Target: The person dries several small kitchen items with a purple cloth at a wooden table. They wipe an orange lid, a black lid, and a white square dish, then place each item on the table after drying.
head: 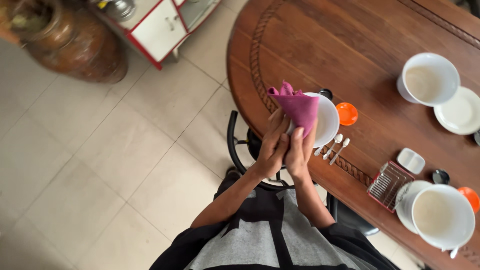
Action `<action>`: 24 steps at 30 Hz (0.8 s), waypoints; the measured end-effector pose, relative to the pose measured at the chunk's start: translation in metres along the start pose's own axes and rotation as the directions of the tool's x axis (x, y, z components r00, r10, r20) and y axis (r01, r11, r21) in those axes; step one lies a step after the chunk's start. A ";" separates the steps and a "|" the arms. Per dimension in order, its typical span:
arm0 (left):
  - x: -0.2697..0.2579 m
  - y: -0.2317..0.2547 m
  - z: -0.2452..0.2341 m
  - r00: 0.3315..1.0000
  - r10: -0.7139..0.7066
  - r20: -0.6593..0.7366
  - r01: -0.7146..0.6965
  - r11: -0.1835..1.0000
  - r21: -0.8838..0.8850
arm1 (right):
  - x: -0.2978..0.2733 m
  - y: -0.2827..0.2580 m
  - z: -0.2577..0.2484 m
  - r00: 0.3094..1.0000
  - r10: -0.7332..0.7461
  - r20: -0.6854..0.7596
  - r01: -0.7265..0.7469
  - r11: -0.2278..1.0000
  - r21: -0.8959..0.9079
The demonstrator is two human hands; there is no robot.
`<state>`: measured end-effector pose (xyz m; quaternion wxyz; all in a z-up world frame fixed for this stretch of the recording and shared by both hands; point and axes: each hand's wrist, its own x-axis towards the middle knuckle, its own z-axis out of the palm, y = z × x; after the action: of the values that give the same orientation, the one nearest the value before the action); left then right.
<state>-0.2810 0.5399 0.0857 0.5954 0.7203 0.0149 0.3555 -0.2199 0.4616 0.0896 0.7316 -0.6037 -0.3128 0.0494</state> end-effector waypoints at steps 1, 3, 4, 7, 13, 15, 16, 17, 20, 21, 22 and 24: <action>0.005 -0.004 0.001 1.000 -0.009 0.009 0.009 1.000 -0.022 | -0.001 0.000 -0.001 1.000 -0.018 0.000 0.018 0.998 -0.058; 0.020 -0.013 0.001 0.999 -0.007 0.041 0.011 0.994 -0.109 | 0.002 0.001 0.001 0.999 -0.024 -0.026 0.022 0.996 -0.091; 0.026 -0.018 0.005 0.998 0.006 0.058 0.004 0.985 -0.172 | 0.002 0.003 0.000 0.999 -0.026 -0.037 0.022 0.994 -0.107; 0.035 -0.027 0.012 0.988 0.016 0.154 0.020 0.974 -0.227 | 0.014 0.011 -0.011 0.977 0.050 -0.207 -0.076 0.990 -0.119; 0.058 -0.031 0.001 0.937 0.037 0.348 0.070 0.954 -0.291 | 0.027 0.010 -0.008 0.911 -0.012 -0.412 -0.103 0.961 -0.256; 0.075 -0.037 -0.006 0.930 0.044 0.365 0.092 0.933 -0.347 | 0.027 0.010 0.007 0.917 -0.048 -0.397 -0.084 0.948 -0.308; 0.083 -0.040 -0.009 0.929 0.047 0.368 0.111 0.911 -0.398 | 0.026 0.012 0.016 0.919 -0.066 -0.388 -0.074 0.939 -0.335; 0.089 -0.042 -0.013 0.928 0.049 0.370 0.132 0.884 -0.448 | 0.024 0.014 0.025 0.922 -0.101 -0.375 -0.036 0.939 -0.342; 0.099 -0.045 -0.027 0.889 -0.008 0.458 0.257 0.837 -0.484 | 0.025 0.021 0.043 0.911 -0.157 -0.380 0.011 0.933 -0.360; 0.102 -0.045 -0.030 0.882 0.023 0.472 0.236 0.844 -0.482 | 0.027 0.023 0.044 0.897 -0.147 -0.417 -0.014 0.934 -0.358; 0.104 -0.044 -0.032 0.874 0.048 0.484 0.218 0.851 -0.478 | 0.027 0.023 0.045 0.882 -0.130 -0.452 -0.042 0.935 -0.351; 0.105 -0.042 -0.035 0.860 0.097 0.501 0.178 0.863 -0.473 | 0.029 0.023 0.038 0.848 -0.134 -0.513 -0.065 0.935 -0.350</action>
<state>-0.2044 0.6283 0.1021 0.7526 0.6066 -0.2201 0.1311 -0.2092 0.5133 0.0825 0.6691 -0.7096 -0.1139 -0.1891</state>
